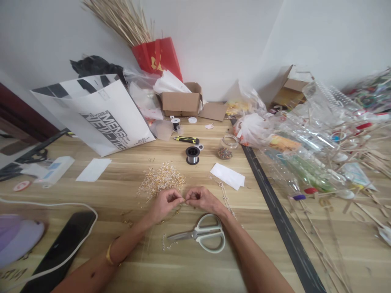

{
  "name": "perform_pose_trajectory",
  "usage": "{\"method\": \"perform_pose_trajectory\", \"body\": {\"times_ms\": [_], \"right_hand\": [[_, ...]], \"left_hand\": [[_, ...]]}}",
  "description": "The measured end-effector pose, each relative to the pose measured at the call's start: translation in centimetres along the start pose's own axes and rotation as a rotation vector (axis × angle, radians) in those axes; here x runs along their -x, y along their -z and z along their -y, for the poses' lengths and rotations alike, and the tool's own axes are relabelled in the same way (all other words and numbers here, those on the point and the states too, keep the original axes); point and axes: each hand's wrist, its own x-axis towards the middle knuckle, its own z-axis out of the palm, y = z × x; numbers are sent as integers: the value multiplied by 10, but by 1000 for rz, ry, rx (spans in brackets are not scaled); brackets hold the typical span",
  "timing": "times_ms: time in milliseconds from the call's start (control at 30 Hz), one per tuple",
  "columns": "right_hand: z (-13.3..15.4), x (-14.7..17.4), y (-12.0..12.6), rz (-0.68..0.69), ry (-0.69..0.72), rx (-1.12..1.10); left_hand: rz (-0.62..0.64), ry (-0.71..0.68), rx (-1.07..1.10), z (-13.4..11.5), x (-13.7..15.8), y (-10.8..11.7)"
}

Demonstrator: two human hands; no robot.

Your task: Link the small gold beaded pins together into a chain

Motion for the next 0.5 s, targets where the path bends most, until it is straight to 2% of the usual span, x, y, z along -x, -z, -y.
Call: {"method": "perform_pose_trajectory", "body": {"times_ms": [167, 233, 367, 500], "right_hand": [[0, 0, -3, -23, 32, 22], [1, 1, -5, -40, 41, 24], [2, 1, -8, -83, 75, 45], [0, 0, -9, -130, 116, 93]], "left_hand": [[14, -11, -57, 2, 1, 1], [-12, -83, -120, 1, 2, 2], [-142, -230, -258, -3, 2, 5], [-126, -209, -158, -4, 1, 5]]}}
